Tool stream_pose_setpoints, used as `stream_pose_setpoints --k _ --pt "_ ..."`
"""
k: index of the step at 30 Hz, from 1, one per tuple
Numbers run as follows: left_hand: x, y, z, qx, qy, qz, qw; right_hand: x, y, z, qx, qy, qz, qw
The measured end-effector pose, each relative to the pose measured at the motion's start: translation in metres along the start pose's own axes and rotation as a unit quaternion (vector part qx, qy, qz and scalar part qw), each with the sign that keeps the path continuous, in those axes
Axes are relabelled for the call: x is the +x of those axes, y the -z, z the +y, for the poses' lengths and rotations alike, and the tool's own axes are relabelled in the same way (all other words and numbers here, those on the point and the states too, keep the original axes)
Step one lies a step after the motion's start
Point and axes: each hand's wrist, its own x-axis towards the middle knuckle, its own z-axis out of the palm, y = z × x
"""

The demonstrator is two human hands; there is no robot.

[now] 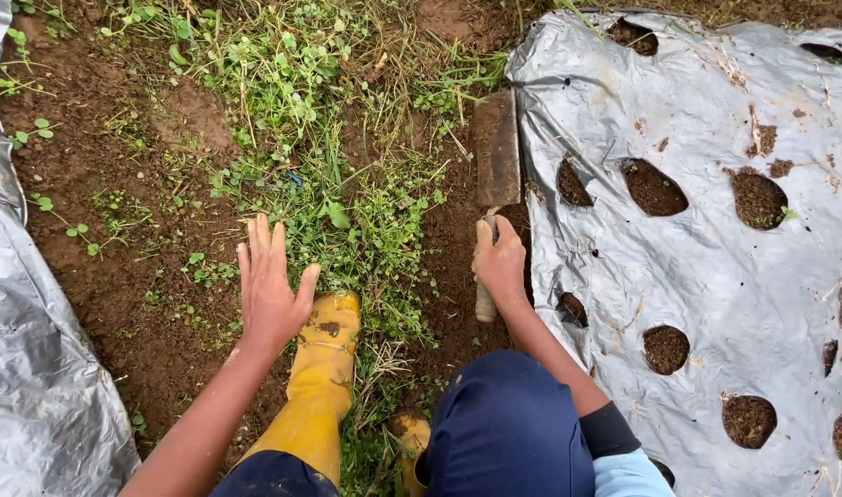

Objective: The person uses a hand hoe to scrape and remove weeds from the soil between two rows of plastic mulch. They repeatedly strike the ground to loosen the weeds and then pull them out by hand, clearing the area around the planting holes.

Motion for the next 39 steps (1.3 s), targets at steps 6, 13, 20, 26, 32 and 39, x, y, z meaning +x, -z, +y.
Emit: stream_pose_setpoints --k 6,13,20,26,32,39 --pt "-0.005 0.007 -0.004 0.001 0.021 -0.007 1.0 0.036 0.023 -0.088 -0.104 0.082 0.078 0.988" --pt "-0.004 0.01 -0.011 -0.001 0.018 0.019 1.0 0.057 -0.005 -0.068 -0.104 0.038 0.053 0.992" --pt "0.0 0.008 -0.007 0.021 0.014 0.003 1.0 0.07 0.013 -0.09 -0.084 0.0 0.014 0.996" --pt "0.004 0.004 -0.006 0.014 0.005 0.012 1.0 0.041 -0.019 -0.108 -0.069 -0.029 -0.106 0.992" --pt "-0.008 0.008 -0.016 0.007 0.017 0.017 1.0 0.048 -0.021 -0.119 -0.074 0.011 -0.032 0.997" --pt "-0.027 0.013 -0.035 0.016 0.06 0.035 0.997 0.08 -0.051 -0.035 -0.037 0.024 -0.032 0.998"
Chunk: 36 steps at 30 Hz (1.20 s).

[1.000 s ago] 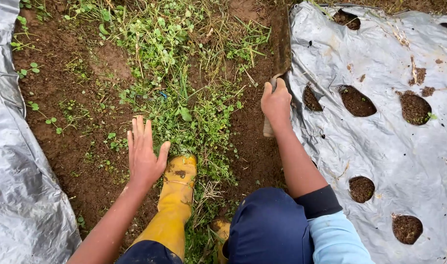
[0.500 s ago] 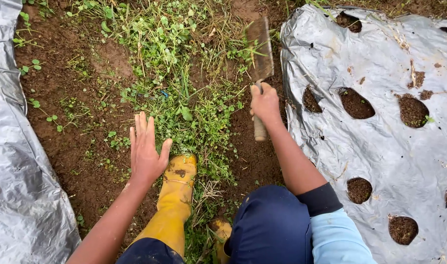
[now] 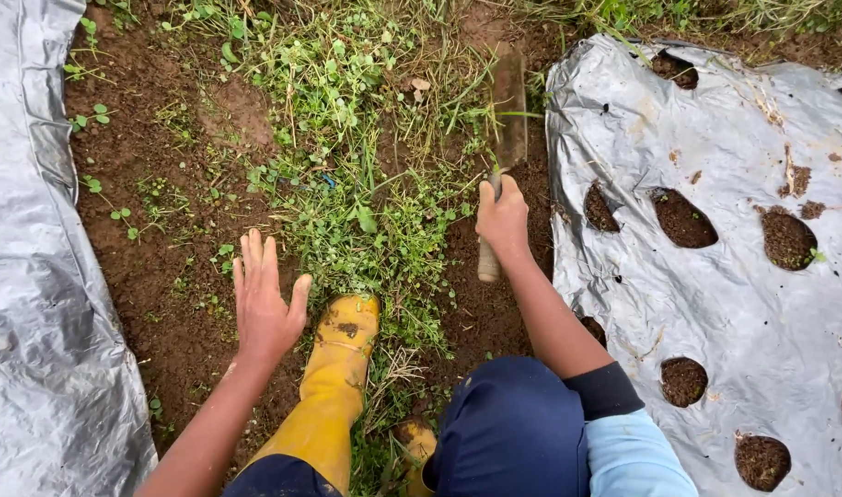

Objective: The person uses a hand hoe to scrape and remove weeds from the soil between two rows of plastic mulch. They repeatedly strike the ground to loosen the weeds and then pull them out by hand, clearing the area around the planting holes.

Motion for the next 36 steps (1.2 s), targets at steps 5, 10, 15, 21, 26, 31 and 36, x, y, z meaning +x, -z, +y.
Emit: stream_pose_setpoints --k 5,10,15,21,26,31,36 --pt "0.009 -0.005 0.007 -0.02 -0.006 0.0 1.0 -0.034 0.043 -0.063 0.3 -0.123 -0.09 0.942" --pt "0.002 0.0 0.004 -0.026 -0.01 0.0 1.0 -0.023 0.042 -0.049 0.413 -0.125 -0.102 0.896" --pt "-0.008 0.003 -0.005 -0.031 -0.005 0.025 0.999 -0.036 0.024 -0.034 0.381 -0.123 -0.039 0.915" --pt "-0.018 0.001 -0.021 -0.027 0.012 0.028 0.999 -0.001 0.038 -0.038 0.385 -0.102 -0.057 0.915" --pt "-0.017 0.0 -0.016 -0.045 -0.007 0.048 0.998 -0.023 0.02 -0.033 0.362 -0.113 -0.003 0.925" --pt "-0.026 0.001 -0.024 -0.041 -0.007 0.045 0.998 0.001 0.018 -0.037 0.325 -0.106 0.009 0.94" --pt "-0.023 -0.002 -0.029 -0.034 -0.002 0.054 0.998 0.01 0.002 -0.027 0.226 -0.044 0.05 0.972"
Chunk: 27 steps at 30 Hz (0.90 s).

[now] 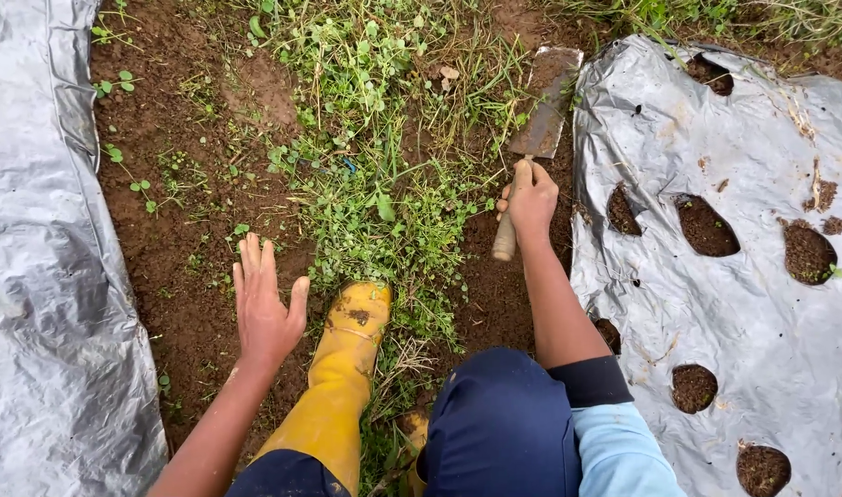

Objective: The person uses a hand hoe to scrape and remove weeds from the soil between two rows of plastic mulch. They repeatedly strike the ground to loosen the weeds and then pull them out by hand, clearing the area around the planting holes.

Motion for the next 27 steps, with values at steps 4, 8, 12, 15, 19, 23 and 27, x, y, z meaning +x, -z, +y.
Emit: stream_pose_setpoints --k 4,8,12,15,19,23,27 --pt "0.0 -0.001 0.007 0.0 -0.008 -0.011 1.0 -0.024 0.021 0.022 -0.088 0.005 -0.054 0.995" --pt "0.009 -0.007 0.012 -0.01 -0.01 -0.01 1.0 -0.058 0.035 0.005 -0.053 -0.031 -0.074 0.995" --pt "0.012 -0.008 0.025 -0.01 -0.026 -0.023 0.999 -0.057 0.058 0.001 -0.092 -0.014 -0.082 0.992" --pt "0.014 -0.004 0.033 -0.015 -0.038 -0.025 0.999 -0.041 0.04 -0.014 -0.017 -0.008 -0.026 0.999" --pt "0.014 -0.009 0.024 -0.014 -0.046 -0.018 0.999 -0.047 0.015 0.013 -0.055 -0.005 -0.076 0.996" --pt "0.01 -0.01 0.017 -0.012 -0.037 -0.01 0.999 -0.048 0.028 0.004 -0.046 -0.03 -0.081 0.995" --pt "0.007 -0.006 0.016 -0.009 -0.025 -0.008 1.0 -0.032 -0.003 0.008 -0.03 -0.02 -0.069 0.997"
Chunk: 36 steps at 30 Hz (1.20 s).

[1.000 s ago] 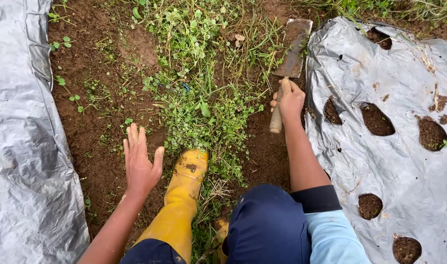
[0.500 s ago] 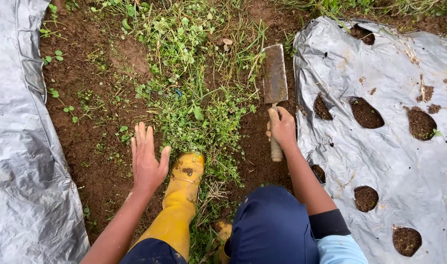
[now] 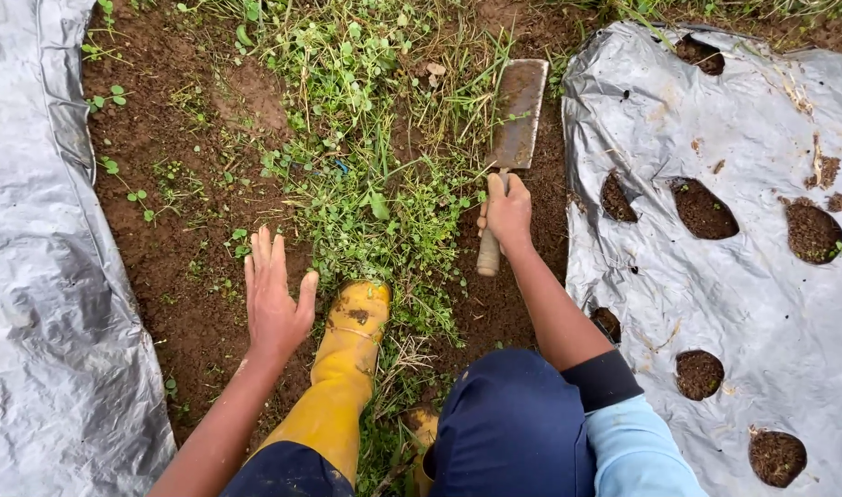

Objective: The person uses a hand hoe to scrape and remove weeds from the soil between two rows of plastic mulch. They repeatedly strike the ground to loosen the weeds and then pull them out by hand, clearing the area around the planting holes.

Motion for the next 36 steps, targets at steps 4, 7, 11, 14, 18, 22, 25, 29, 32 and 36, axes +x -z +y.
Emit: stream_pose_setpoints --k 4,7,11,14,18,22,25,29,32,36 --pt "0.001 0.011 0.004 0.001 0.009 0.005 1.0 -0.016 0.011 -0.001 -0.069 0.01 -0.044 0.997" --pt "-0.002 0.011 0.0 0.013 0.009 0.004 1.0 -0.024 0.028 0.007 -0.122 -0.002 -0.051 0.991" --pt "-0.005 0.011 -0.001 0.006 0.023 0.009 1.0 0.006 0.017 0.011 -0.072 0.032 0.007 0.997" --pt "-0.017 0.012 -0.005 0.002 0.012 0.019 1.0 -0.001 0.01 0.023 -0.068 0.013 -0.037 0.997" --pt "-0.011 0.009 -0.004 0.009 0.007 0.023 1.0 -0.015 0.028 0.025 -0.086 -0.002 -0.087 0.993" --pt "-0.016 0.011 -0.005 0.015 -0.009 0.022 1.0 0.005 0.021 0.01 -0.043 0.024 -0.046 0.998" --pt "-0.018 0.014 0.0 0.005 0.013 0.014 1.0 0.011 0.002 0.006 -0.036 -0.014 -0.072 0.997" --pt "-0.018 0.007 0.002 0.014 0.025 0.011 1.0 -0.028 0.004 0.029 -0.2 0.045 -0.139 0.969" --pt "-0.018 0.0 0.009 -0.002 0.031 0.004 1.0 -0.076 0.019 -0.002 -0.29 0.043 -0.206 0.934" --pt "-0.014 0.0 0.016 -0.003 0.032 0.006 0.999 -0.086 0.032 -0.005 -0.287 0.031 -0.119 0.95"
